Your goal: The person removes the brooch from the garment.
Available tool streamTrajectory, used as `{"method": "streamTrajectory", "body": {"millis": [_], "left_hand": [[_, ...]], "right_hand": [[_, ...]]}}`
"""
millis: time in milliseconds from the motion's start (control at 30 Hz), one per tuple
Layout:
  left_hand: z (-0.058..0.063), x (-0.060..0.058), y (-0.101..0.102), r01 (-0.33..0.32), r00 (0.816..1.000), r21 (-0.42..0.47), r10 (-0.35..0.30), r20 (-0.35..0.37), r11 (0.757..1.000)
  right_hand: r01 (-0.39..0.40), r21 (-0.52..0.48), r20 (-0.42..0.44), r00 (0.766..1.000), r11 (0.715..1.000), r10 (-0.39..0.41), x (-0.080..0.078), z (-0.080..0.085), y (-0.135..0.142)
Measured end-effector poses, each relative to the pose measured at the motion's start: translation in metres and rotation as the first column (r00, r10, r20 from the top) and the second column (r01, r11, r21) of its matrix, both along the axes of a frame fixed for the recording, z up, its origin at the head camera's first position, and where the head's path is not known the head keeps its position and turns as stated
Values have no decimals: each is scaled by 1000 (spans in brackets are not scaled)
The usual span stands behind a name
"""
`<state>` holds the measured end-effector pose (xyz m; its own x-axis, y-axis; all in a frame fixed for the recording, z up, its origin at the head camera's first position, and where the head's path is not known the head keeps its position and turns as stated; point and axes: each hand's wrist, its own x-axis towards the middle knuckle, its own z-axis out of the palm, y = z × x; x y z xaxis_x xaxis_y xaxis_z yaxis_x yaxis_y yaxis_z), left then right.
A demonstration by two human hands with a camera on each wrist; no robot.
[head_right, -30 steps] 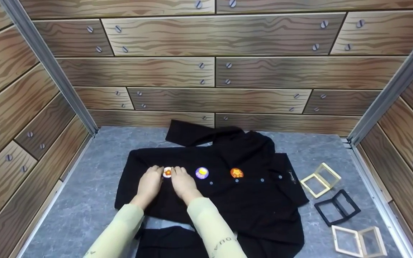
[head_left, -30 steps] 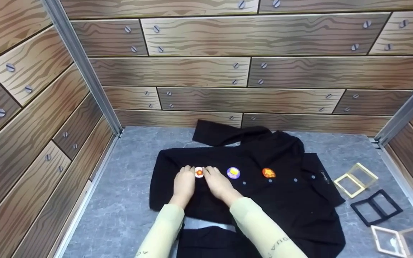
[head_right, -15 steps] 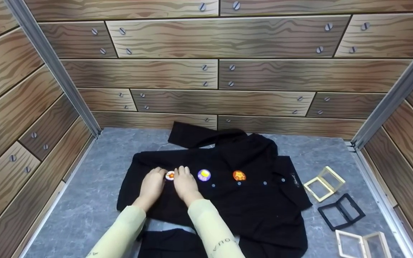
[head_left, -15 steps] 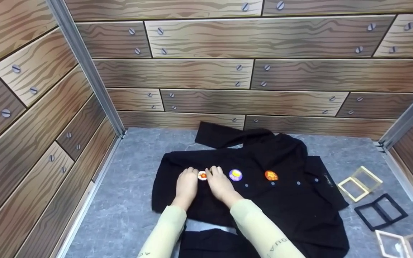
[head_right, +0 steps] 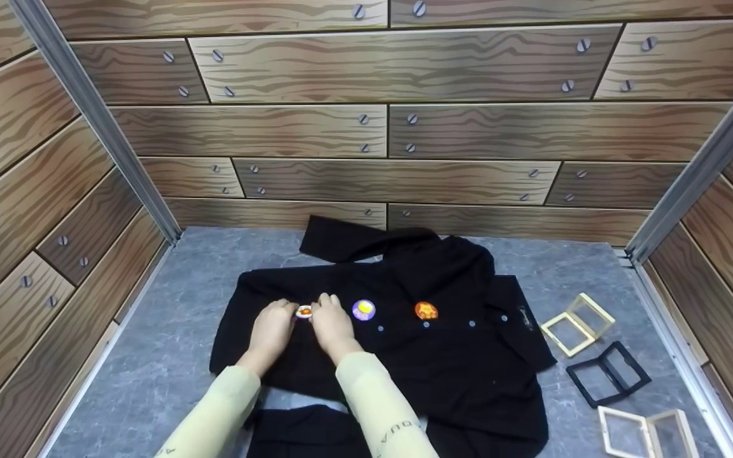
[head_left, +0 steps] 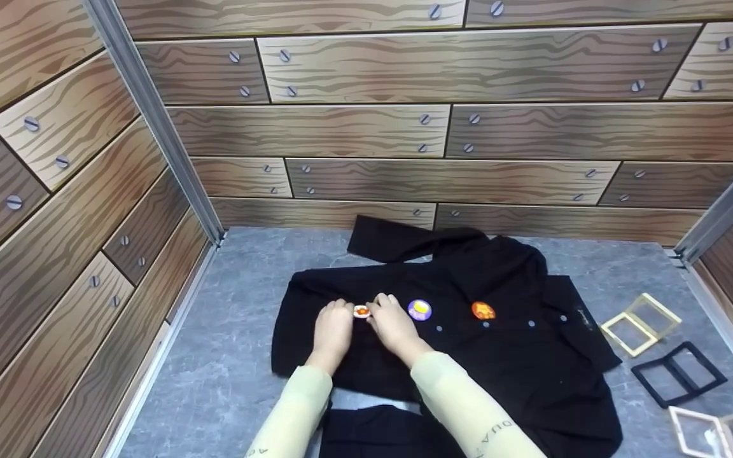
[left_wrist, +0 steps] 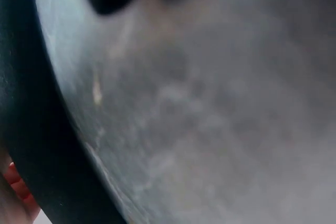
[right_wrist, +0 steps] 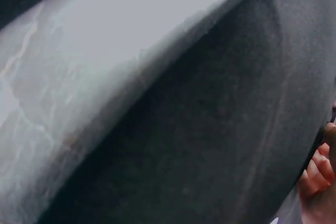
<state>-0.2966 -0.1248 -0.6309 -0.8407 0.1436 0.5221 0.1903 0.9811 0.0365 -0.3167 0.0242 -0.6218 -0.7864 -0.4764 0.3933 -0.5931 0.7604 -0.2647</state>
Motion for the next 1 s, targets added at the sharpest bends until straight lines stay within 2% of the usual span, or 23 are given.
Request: {"method": "streamTrajectory", "body": {"millis": [233, 467, 800, 1000], "left_hand": [[1, 0, -1, 11, 1000, -26, -11, -10, 1000], [7, 0, -2, 6, 999, -26, -5, 38, 1000], [11, 1, -1, -9, 998, -33, 11, 69, 999], [15, 0, 0, 7, 997, -23, -5, 82, 1000]], "right_hand": [[4, -31, -3, 1000, 1000, -4, 0, -3, 0], [11, -58, -17, 1000, 998, -12, -1, -2, -1], [18, -98, -1, 1000, 995, -18, 0, -6, -3], [24, -128, -4, 1000, 992, -24, 0, -4, -2]]}}
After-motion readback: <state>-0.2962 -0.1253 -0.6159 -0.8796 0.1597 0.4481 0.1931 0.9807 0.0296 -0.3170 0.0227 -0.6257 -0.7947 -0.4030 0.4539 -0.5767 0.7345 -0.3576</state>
